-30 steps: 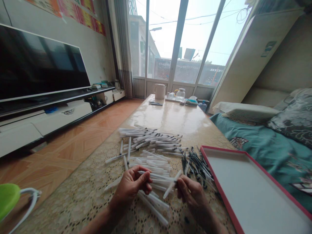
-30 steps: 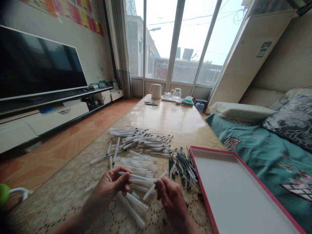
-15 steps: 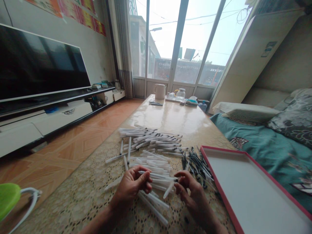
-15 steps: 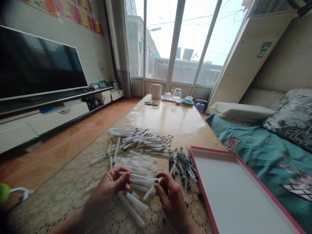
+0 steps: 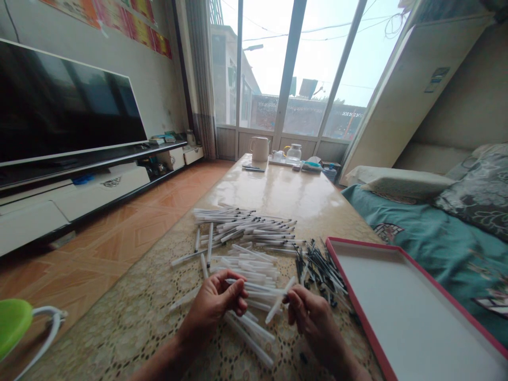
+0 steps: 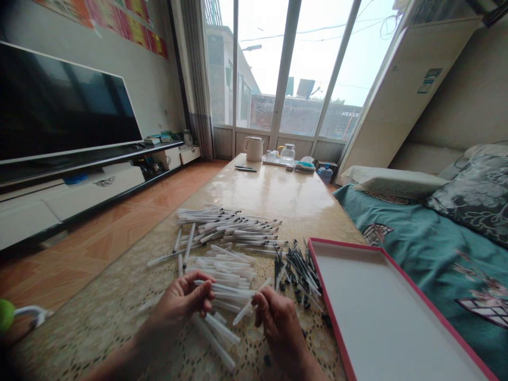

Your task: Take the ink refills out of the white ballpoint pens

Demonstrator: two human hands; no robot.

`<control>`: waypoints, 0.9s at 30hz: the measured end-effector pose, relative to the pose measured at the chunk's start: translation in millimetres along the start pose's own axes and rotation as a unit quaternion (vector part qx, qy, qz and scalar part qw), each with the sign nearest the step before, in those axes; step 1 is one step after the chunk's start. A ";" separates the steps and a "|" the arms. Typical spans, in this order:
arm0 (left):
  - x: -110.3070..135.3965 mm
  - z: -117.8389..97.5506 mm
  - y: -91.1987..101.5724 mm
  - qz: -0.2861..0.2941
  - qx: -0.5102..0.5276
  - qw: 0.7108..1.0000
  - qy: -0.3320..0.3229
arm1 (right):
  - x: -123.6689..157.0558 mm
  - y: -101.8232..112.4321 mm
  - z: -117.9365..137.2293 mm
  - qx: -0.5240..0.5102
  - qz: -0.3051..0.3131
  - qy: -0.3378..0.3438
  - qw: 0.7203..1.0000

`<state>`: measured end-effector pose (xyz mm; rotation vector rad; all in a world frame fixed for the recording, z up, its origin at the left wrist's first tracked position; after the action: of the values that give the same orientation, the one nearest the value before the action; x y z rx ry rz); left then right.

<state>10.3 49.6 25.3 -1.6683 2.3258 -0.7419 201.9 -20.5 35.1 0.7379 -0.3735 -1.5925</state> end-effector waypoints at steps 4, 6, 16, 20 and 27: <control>0.2 0.0 -0.4 -0.003 0.002 1.000 -0.006 | -0.2 1.1 0.9 -0.018 -0.013 -0.012 1.000; 0.7 -0.6 -0.9 -0.006 0.005 1.000 -0.007 | -0.3 0.9 0.7 -0.020 -0.009 -0.014 1.000; 0.5 -1.1 -1.9 -0.004 0.001 1.000 0.002 | 0.2 -3.3 -6.6 -0.061 0.001 -0.031 0.998; 1.5 -1.1 -2.8 -0.005 0.009 1.000 -0.002 | 0.9 -4.6 -5.5 -0.057 0.013 -0.032 0.998; 0.7 -1.8 -2.6 -0.001 -0.004 1.000 0.004 | 1.0 -8.0 -7.7 -0.133 0.028 -0.053 0.989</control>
<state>11.5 48.8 28.2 -1.6743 2.3361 -0.7419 200.8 -18.8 24.2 0.4363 -0.2489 -1.5931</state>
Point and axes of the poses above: each hand's wrist, its own x-axis away from the middle knuckle, its own y-axis out of the back of the hand, z = x × y, the point moved 4 cm from there along -x, towards the middle knuckle, and after that the axes turned 8 degrees about x, right-handed, at the moved point
